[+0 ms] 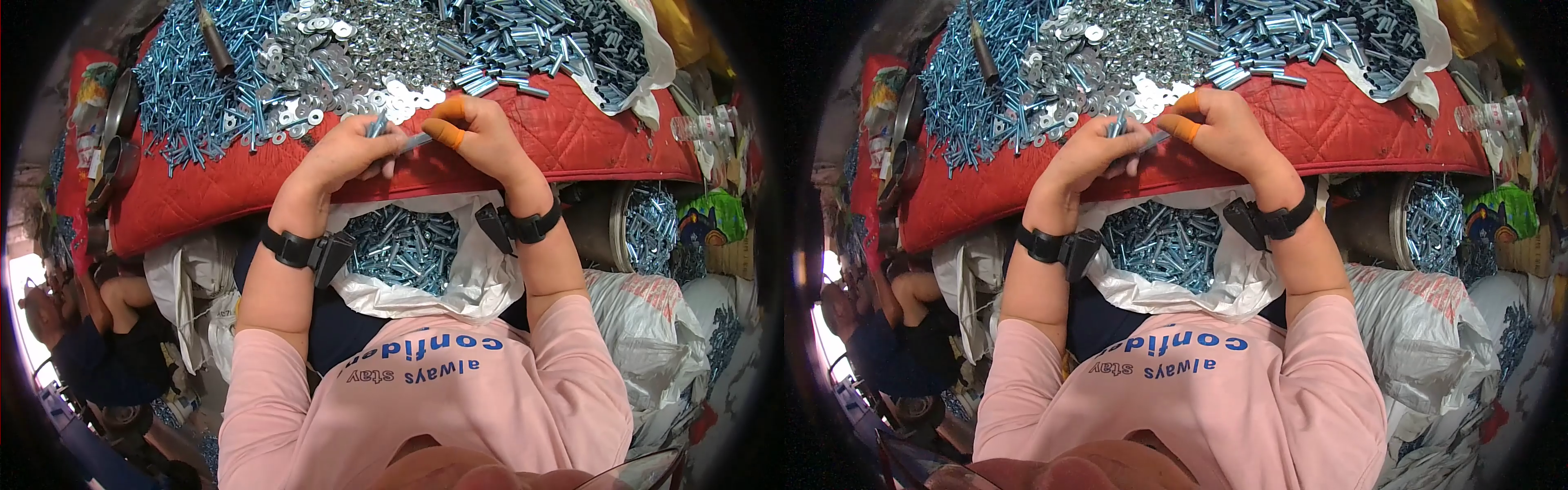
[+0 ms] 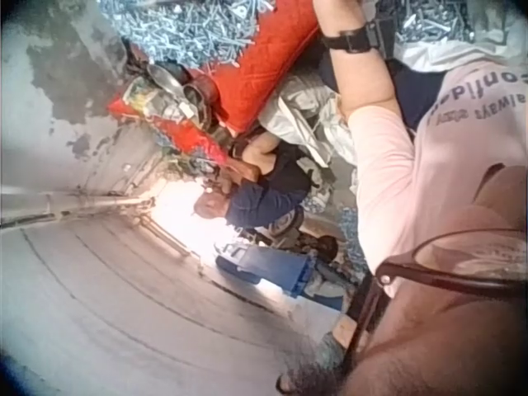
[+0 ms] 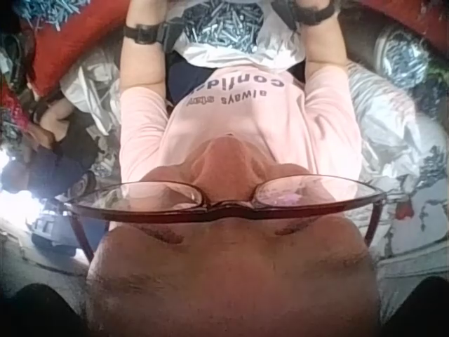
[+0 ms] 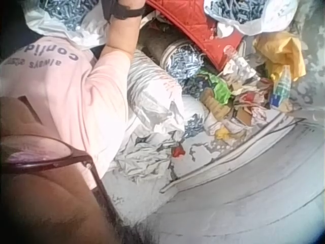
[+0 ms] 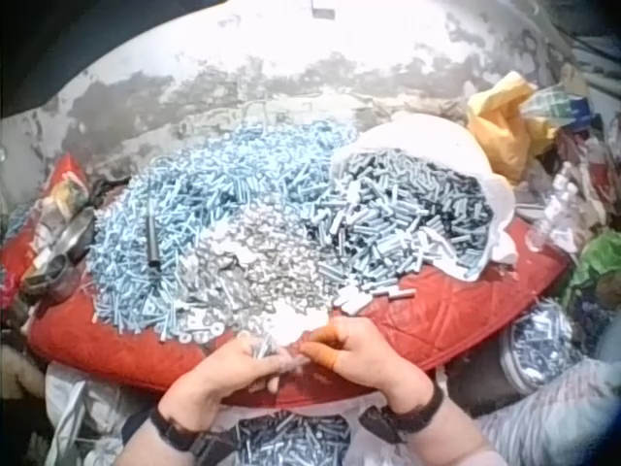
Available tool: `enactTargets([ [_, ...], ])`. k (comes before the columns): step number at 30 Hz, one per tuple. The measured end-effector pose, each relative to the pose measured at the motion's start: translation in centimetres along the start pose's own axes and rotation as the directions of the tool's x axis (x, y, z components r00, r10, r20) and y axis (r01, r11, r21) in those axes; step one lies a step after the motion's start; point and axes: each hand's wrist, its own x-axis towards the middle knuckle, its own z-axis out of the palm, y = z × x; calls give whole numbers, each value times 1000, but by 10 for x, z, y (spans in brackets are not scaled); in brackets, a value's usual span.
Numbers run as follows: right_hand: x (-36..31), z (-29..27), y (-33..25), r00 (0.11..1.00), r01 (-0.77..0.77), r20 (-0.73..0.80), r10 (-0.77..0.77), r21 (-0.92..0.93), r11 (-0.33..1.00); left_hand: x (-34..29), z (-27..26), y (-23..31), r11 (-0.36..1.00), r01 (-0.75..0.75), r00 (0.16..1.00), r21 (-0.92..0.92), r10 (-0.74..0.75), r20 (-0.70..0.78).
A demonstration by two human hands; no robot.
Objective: Sort metal bolts and washers from a large pile into specific sets.
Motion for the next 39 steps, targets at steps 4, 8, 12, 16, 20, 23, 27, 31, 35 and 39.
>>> enactTargets([
  [4,7,-2,-2,949,-313,3,315,-116,943,-10,4,7,996,70,984,63,-80,158],
  [8,20,13,-4,993,-76,-122,0,-619,782,4,7,-9,985,-52,998,-165,57,27],
  [12,22,16,0,992,-122,-107,66,-688,715,13,10,-10,942,-90,996,-324,81,-40],
  [16,19,16,1,967,-118,-255,-7,-474,873,11,14,-4,927,-118,987,-357,70,-145],
  [20,17,26,-8,946,-248,-132,296,289,924,18,10,-12,873,-133,988,-470,79,-133],
  [23,12,29,-17,968,-181,-155,197,115,977,20,9,-15,849,-127,987,-513,58,-147],
  [27,10,32,-20,976,33,-199,-84,-243,970,25,8,-21,787,-156,988,-597,127,-90],
  [31,15,26,-20,943,47,-303,-140,-295,954,20,15,-11,792,-156,987,-590,100,-126],
  [35,19,18,-23,941,121,-240,-239,-422,898,15,9,-8,844,-93,996,-529,82,-44],
  [39,35,5,-8,938,159,-184,-295,-526,835,14,6,-5,869,-145,981,-472,64,-184],
])
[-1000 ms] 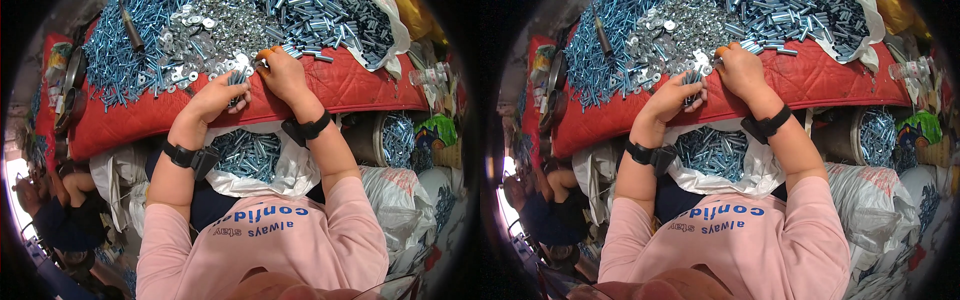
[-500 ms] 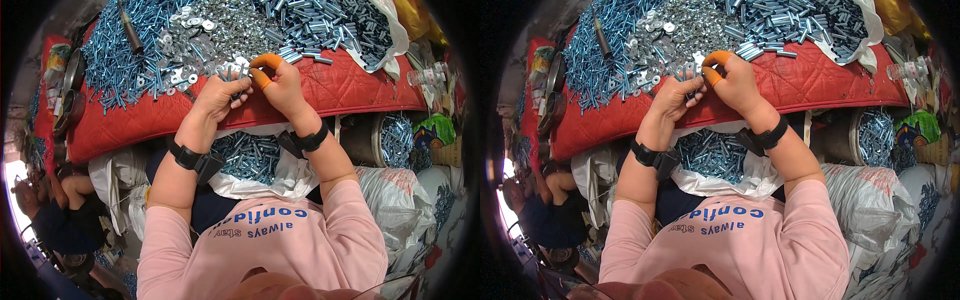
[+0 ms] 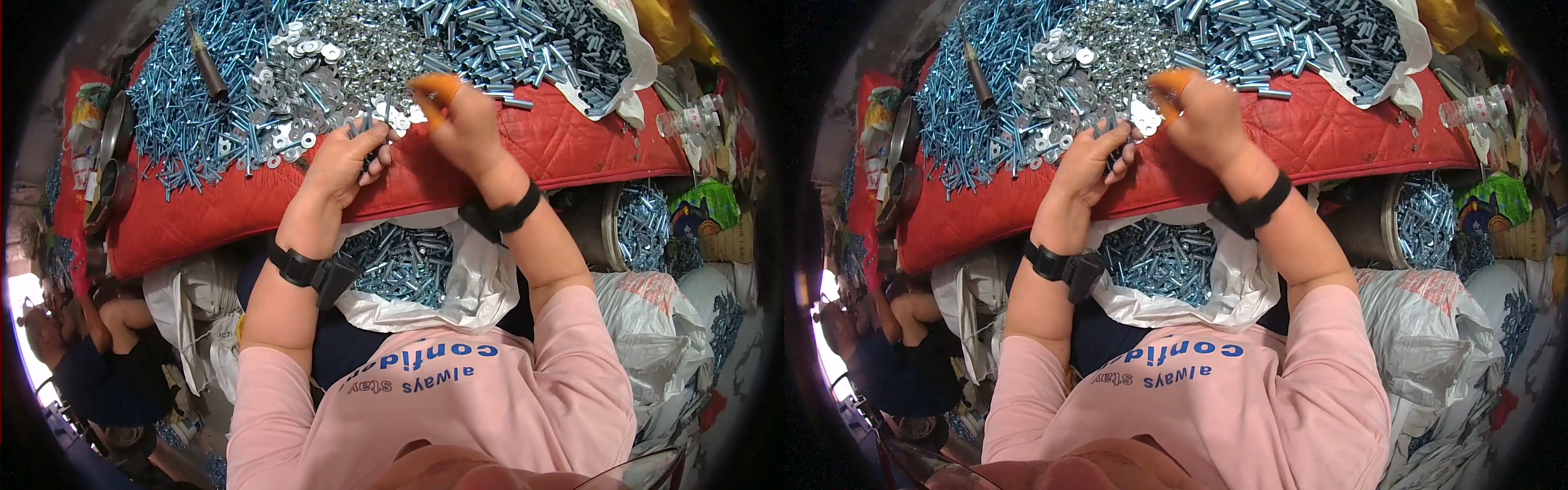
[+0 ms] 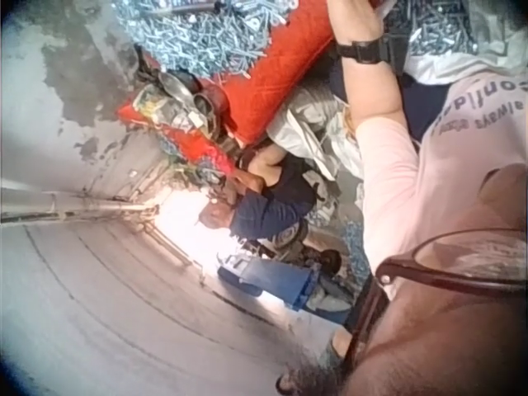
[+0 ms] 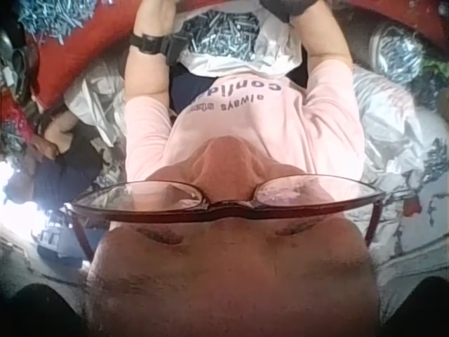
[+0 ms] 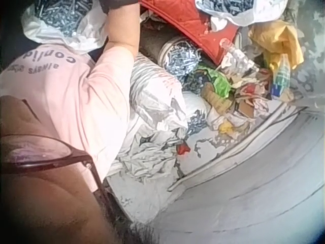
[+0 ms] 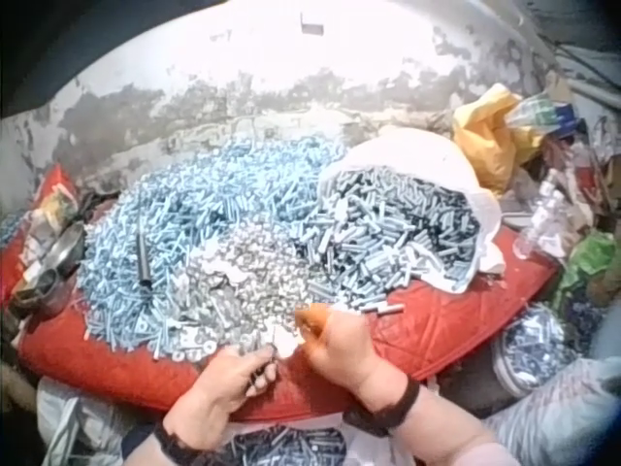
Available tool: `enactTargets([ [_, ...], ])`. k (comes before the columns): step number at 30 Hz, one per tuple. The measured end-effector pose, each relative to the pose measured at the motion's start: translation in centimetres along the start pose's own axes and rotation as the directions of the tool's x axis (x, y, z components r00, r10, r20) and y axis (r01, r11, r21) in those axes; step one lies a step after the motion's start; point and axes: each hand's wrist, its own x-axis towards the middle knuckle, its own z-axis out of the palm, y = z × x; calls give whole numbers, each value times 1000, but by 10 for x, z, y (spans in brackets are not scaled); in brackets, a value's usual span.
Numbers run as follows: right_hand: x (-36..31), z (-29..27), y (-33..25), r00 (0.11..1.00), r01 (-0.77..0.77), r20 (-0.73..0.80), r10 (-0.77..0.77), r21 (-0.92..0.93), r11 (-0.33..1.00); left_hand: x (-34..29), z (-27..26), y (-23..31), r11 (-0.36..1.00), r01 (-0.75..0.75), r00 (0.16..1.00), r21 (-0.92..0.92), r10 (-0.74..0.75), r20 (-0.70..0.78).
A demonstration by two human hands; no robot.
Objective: Sort metal bolts and washers from a large pile into specific sets.
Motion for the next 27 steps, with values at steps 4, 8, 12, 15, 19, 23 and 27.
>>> enactTargets([
  [4,26,-1,42,987,-147,0,161,-402,904,5,0,0,979,-62,989,197,87,-123],
  [8,24,5,42,955,-233,78,284,-391,890,10,-2,-3,959,-80,984,272,119,-131],
  [12,17,0,40,954,-239,99,285,-329,914,13,0,-3,950,-82,983,300,127,-135],
  [15,11,-4,33,988,-84,97,116,-289,954,15,1,-4,933,-80,974,352,149,-172],
  [19,6,-12,7,996,76,51,-67,-213,974,13,2,-6,896,-124,961,427,216,-175],
  [23,3,-14,-1,984,172,88,-153,-275,946,23,-6,-18,833,-247,928,494,350,-125],
  [27,1,-19,-8,958,260,190,-213,-267,928,11,3,-10,908,-241,944,343,301,-135],
])
